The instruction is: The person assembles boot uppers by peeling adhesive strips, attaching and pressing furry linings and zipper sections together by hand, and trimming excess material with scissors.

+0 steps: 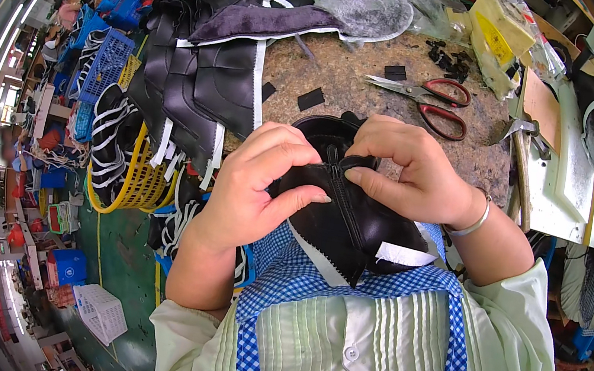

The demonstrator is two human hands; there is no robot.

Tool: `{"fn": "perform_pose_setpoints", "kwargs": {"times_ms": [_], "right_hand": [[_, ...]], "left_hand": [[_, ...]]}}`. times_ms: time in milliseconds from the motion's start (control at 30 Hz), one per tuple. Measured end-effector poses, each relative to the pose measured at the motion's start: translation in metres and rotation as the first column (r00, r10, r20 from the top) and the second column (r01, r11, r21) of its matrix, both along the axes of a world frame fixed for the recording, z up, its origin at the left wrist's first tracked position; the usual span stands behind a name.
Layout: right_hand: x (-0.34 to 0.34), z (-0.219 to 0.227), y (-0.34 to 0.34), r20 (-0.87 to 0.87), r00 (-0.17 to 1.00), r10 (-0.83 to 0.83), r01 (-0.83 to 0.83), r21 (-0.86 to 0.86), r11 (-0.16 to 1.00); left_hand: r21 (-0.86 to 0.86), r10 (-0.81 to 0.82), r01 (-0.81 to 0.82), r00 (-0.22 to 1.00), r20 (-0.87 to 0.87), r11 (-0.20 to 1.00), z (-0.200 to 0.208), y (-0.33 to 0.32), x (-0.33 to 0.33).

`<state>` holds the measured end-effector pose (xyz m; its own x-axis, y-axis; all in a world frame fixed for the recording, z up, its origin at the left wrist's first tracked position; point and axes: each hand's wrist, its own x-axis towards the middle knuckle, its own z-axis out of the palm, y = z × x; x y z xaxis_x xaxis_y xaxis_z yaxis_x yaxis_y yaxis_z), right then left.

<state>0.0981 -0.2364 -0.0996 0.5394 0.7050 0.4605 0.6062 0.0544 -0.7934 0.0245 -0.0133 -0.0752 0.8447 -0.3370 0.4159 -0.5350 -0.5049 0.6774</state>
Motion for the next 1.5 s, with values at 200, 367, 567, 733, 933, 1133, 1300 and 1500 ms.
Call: {"fn": "perform_pose_setpoints", "kwargs": {"times_ms": [200, 367, 567, 733, 933, 1133, 1300, 1500], "right_hand": [[-0.011, 0.011, 0.0, -0.106, 0.991, -0.083, 0.08, -0.033, 0.996], [0.002, 0.024, -0.003, -0.302, 0.953, -0.009, -0.073, -0.26, 0.963], [-0.009, 0.025, 0.004, -0.264, 0.957, -0.118, 0.059, -0.222, 0.973], [-0.015, 0.021, 0.008, -0.348, 0.925, -0.156, 0.115, -0.135, 0.984], [-0.017, 0.012, 0.014, -0.377, 0.921, -0.101, 0.149, 0.099, 0.984], [-0.019, 0.021, 0.005, -0.454, 0.877, -0.158, 0.164, -0.026, 0.986], [-0.018, 0.026, 0.003, -0.411, 0.895, -0.172, 0.127, -0.134, 0.983], [-0.021, 0.015, 0.011, 0.202, 0.957, -0.209, 0.232, -0.098, 0.968]], "left_hand": [[0.026, -0.004, 0.002, 0.998, 0.066, 1.0, 0.0, -0.003, -0.003], [0.055, -0.067, 0.064, 0.996, 0.056, 0.996, -0.002, -0.001, 0.004], [0.016, -0.095, 0.094, 0.99, 0.105, 0.995, -0.009, -0.002, 0.005], [0.031, -0.076, 0.072, 0.986, 0.15, 0.997, -0.013, -0.002, 0.003], [-0.053, -0.091, 0.094, 0.994, 0.061, 0.994, -0.014, 0.004, 0.003], [-0.063, -0.076, 0.078, 0.996, 0.036, 0.995, -0.013, 0.004, 0.003], [-0.01, -0.077, 0.077, 0.996, 0.05, 0.997, -0.01, 0.005, 0.003], [0.092, -0.045, 0.039, 0.997, 0.067, 0.995, -0.013, 0.004, 0.0]]}}
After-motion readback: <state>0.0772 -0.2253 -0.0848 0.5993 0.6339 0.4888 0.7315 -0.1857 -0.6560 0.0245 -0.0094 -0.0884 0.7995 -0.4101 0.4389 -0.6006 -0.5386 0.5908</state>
